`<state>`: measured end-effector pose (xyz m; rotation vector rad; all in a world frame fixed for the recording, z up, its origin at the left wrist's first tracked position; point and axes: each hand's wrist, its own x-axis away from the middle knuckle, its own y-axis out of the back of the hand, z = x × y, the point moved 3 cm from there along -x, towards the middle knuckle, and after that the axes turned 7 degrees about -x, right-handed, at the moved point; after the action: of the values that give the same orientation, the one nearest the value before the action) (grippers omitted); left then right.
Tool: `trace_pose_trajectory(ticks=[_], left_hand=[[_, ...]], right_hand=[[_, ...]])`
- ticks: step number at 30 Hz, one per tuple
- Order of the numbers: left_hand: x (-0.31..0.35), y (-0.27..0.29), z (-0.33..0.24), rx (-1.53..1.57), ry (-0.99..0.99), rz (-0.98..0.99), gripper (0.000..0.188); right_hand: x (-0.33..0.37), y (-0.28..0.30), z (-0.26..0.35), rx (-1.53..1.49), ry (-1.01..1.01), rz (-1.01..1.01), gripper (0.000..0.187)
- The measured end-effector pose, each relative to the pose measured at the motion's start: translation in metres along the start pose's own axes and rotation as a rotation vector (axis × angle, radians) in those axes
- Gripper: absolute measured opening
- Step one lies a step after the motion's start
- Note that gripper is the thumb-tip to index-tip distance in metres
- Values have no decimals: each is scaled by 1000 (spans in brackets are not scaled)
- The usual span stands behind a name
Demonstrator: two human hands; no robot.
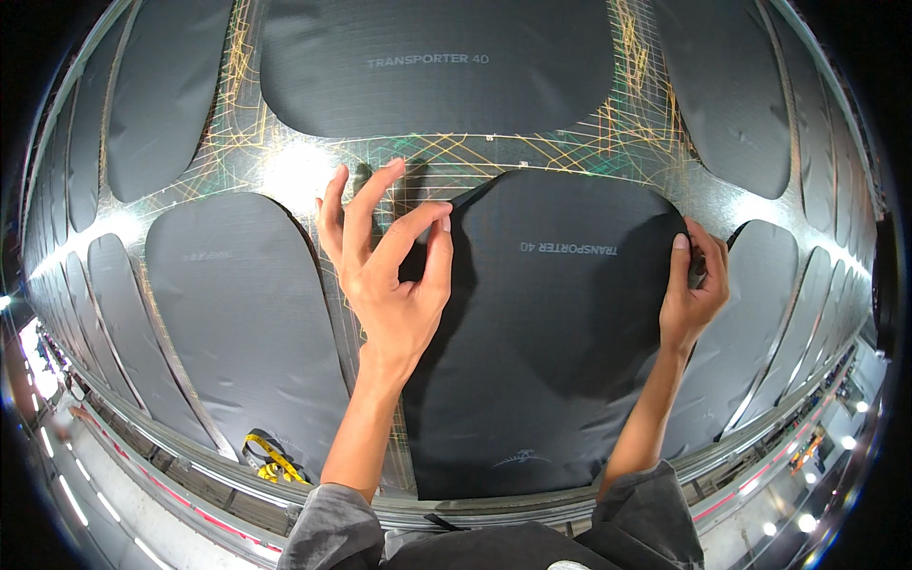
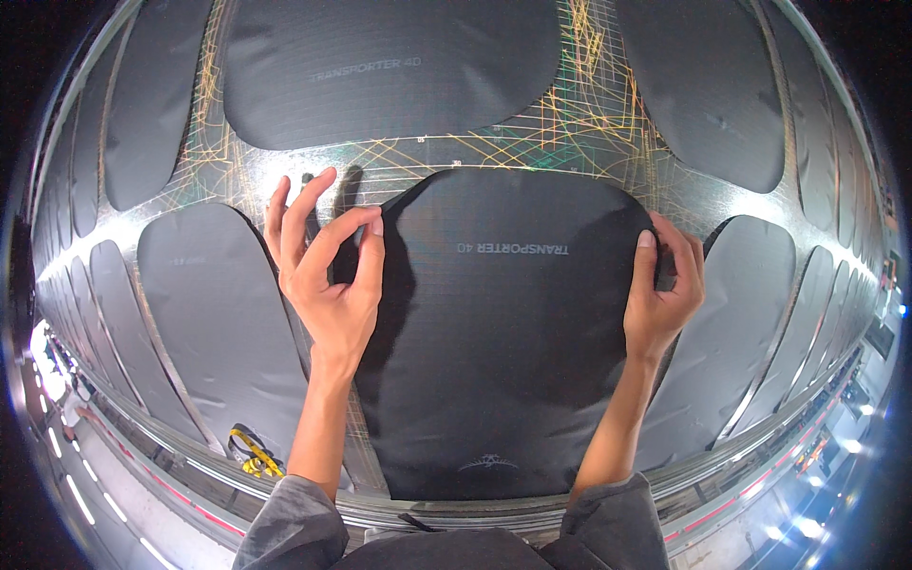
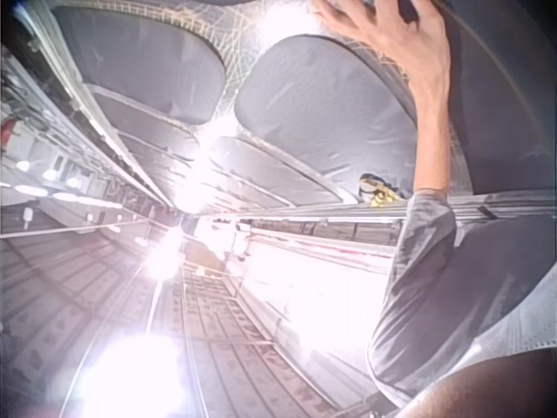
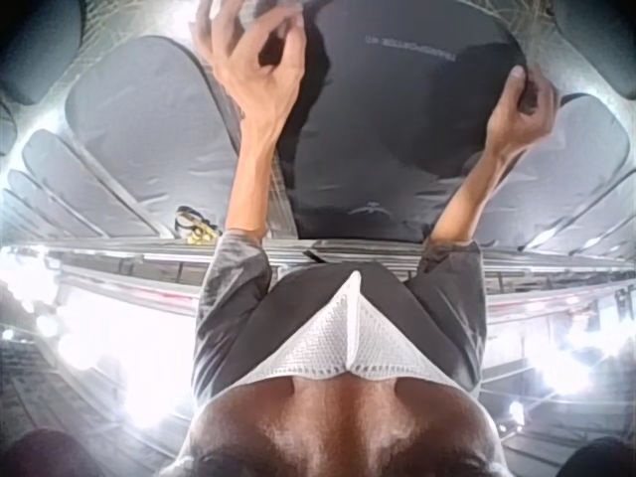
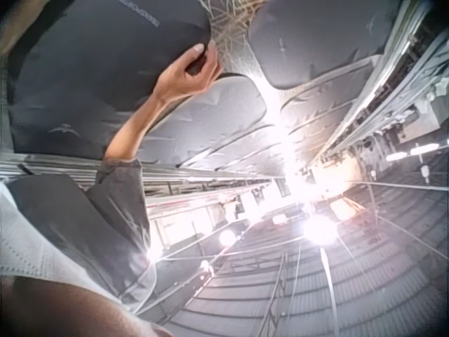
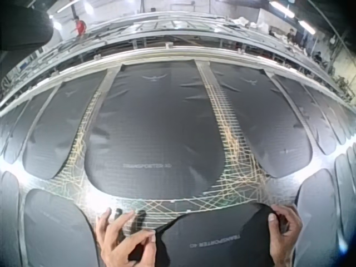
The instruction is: The person uses a yellow tape measure to measure the dimensions of black trampoline pads labeled 'TRANSPORTER 40' in a large indoor facility. They measure the edges and the surface of the pads, moving along the metal walkway to access different sections.
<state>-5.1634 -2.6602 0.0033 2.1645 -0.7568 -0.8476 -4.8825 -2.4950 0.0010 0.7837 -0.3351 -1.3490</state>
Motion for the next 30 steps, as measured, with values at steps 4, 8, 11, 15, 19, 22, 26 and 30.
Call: trace_pose_trajectory(ticks=[4, 8, 11, 15, 19, 22, 26, 30], left_hand=[[0, 0, 0, 3, -5, -15, 21], [-1, 2, -2, -28, 17, -9, 20], [-1, 3, 0, -30, 9, -2, 20], [-1, 1, 0, -46, 14, 18, 23], [0, 0, 1, -43, 38, 48, 24], [0, -1, 1, -48, 36, 53, 24], [-1, 0, 2, -22, 15, 28, 22], [0, 1, 2, -13, 0, 20, 19]], right_hand=[[0, 0, 0, -33, 5, -2, 19], [1, -1, -1, -34, 1, -3, 19], [0, -1, -1, -31, 16, 3, 19], [1, 1, -3, -7, 4, 11, 19], [0, -1, -2, -20, 31, 7, 18], [1, 0, -2, -12, 30, 6, 18], [1, 0, -3, -20, 26, 1, 18], [0, -1, -1, -30, 33, -4, 18]])
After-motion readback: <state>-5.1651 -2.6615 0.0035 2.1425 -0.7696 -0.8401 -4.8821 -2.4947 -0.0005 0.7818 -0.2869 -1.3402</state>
